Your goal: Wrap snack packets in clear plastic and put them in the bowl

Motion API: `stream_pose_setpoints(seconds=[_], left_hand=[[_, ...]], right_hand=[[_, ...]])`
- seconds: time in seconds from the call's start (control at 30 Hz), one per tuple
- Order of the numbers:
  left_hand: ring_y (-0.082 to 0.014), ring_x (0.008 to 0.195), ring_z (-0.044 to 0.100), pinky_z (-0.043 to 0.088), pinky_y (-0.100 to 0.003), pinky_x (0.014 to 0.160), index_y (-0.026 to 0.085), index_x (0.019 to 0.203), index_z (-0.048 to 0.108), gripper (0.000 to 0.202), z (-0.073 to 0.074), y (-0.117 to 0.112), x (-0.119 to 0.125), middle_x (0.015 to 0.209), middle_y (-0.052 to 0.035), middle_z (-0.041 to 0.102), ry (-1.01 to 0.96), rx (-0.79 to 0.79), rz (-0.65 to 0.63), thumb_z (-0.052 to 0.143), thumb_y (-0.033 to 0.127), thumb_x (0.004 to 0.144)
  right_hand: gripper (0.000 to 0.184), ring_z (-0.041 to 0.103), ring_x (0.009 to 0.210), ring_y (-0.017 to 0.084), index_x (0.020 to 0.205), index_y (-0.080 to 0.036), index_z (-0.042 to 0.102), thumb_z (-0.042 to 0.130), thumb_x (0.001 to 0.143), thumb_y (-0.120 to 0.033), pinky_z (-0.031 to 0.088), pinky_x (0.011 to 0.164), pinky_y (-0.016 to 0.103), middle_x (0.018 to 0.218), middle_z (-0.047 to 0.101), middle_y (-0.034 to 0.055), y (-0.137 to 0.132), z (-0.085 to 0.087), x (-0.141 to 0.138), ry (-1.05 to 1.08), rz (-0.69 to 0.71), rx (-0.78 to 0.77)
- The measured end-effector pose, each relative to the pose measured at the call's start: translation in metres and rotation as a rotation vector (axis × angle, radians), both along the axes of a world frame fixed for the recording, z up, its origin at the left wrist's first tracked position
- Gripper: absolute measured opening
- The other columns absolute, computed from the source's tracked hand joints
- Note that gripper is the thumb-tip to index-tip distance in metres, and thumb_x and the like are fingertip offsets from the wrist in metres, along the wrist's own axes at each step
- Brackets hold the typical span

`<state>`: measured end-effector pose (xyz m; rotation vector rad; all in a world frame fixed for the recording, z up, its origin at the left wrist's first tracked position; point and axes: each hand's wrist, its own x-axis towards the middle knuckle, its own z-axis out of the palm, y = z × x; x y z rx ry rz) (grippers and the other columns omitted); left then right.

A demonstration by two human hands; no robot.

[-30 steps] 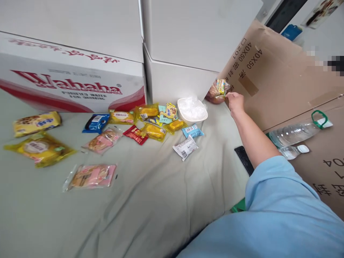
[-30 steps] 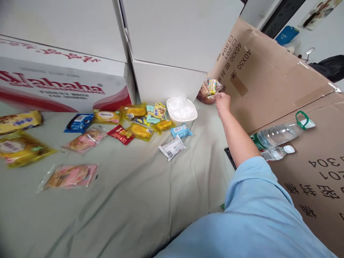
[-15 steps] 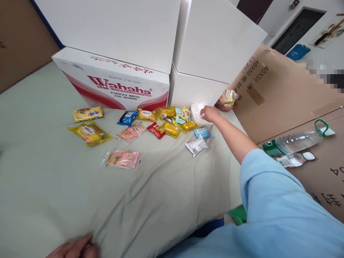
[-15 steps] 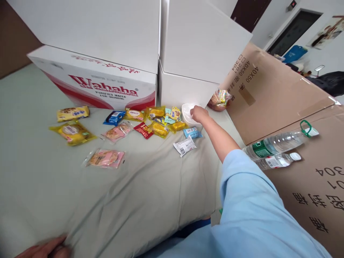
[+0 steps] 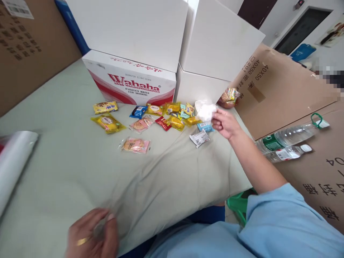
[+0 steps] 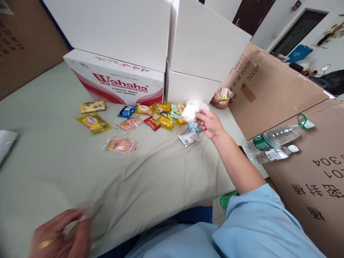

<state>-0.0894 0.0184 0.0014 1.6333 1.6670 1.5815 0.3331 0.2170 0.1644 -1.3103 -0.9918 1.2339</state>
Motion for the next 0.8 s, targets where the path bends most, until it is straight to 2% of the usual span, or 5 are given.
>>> stream_pose_setpoints(seconds=[0.13, 0.23, 0.33, 0.53, 0.8], left_hand=[[-0.0231, 0.094, 0.067, 0.058, -0.041, 0.078, 0.03, 0.11, 0.07, 0.017, 0.024, 0.004, 0.052, 0.107, -0.0039, 0.066, 0.048, 0.037, -0.198, 0.069, 0.024, 0.094], [-0.023, 0.109, 0.067, 0.064, -0.034, 0.073, 0.031, 0.132, 0.063, 0.039, 0.034, 0.014, 0.087, 0.129, -0.0091, 0.06, -0.072, -0.015, -0.375, 0.073, 0.03, 0.094], [-0.0184, 0.097, 0.069, 0.062, -0.028, 0.071, 0.028, 0.121, 0.069, 0.025, 0.037, 0.019, 0.107, 0.115, -0.0064, 0.068, -0.074, -0.073, -0.494, 0.07, 0.027, 0.096], [-0.014, 0.082, 0.067, 0.055, -0.026, 0.075, 0.023, 0.102, 0.075, 0.011, 0.034, 0.011, 0.113, 0.093, -0.0019, 0.072, -0.213, -0.224, -0.407, 0.069, 0.025, 0.093], [-0.0155, 0.071, 0.068, 0.056, -0.029, 0.071, 0.019, 0.104, 0.077, 0.035, 0.039, 0.012, 0.099, 0.083, -0.0029, 0.076, -0.612, -0.474, -0.356, 0.079, 0.048, 0.084]], right_hand=[[0.039, 0.024, 0.049, 0.004, 0.082, -0.021, 0.063, 0.094, 0.062, -0.035, 0.014, 0.043, 0.017, 0.061, 0.042, -0.0091, -0.085, -0.042, -0.065, 0.232, 0.127, -0.221], [0.042, 0.022, 0.048, 0.003, 0.08, -0.019, 0.063, 0.095, 0.063, -0.04, 0.012, 0.042, 0.017, 0.059, 0.041, -0.0096, -0.13, -0.074, -0.107, 0.328, 0.203, -0.371], [0.045, 0.023, 0.048, 0.003, 0.079, -0.018, 0.064, 0.097, 0.064, -0.044, 0.014, 0.042, 0.017, 0.059, 0.042, -0.0091, -0.157, -0.092, -0.134, 0.405, 0.21, -0.414], [0.048, 0.045, 0.06, 0.008, 0.095, -0.019, 0.077, 0.099, 0.063, -0.047, 0.038, 0.052, 0.021, 0.074, 0.062, -0.0018, -0.178, -0.095, -0.142, 0.396, 0.182, -0.31], [0.039, 0.037, 0.061, 0.008, 0.092, -0.02, 0.075, 0.095, 0.069, -0.044, 0.027, 0.052, 0.023, 0.078, 0.059, -0.0023, -0.177, -0.09, -0.125, 0.237, 0.248, -0.276]])
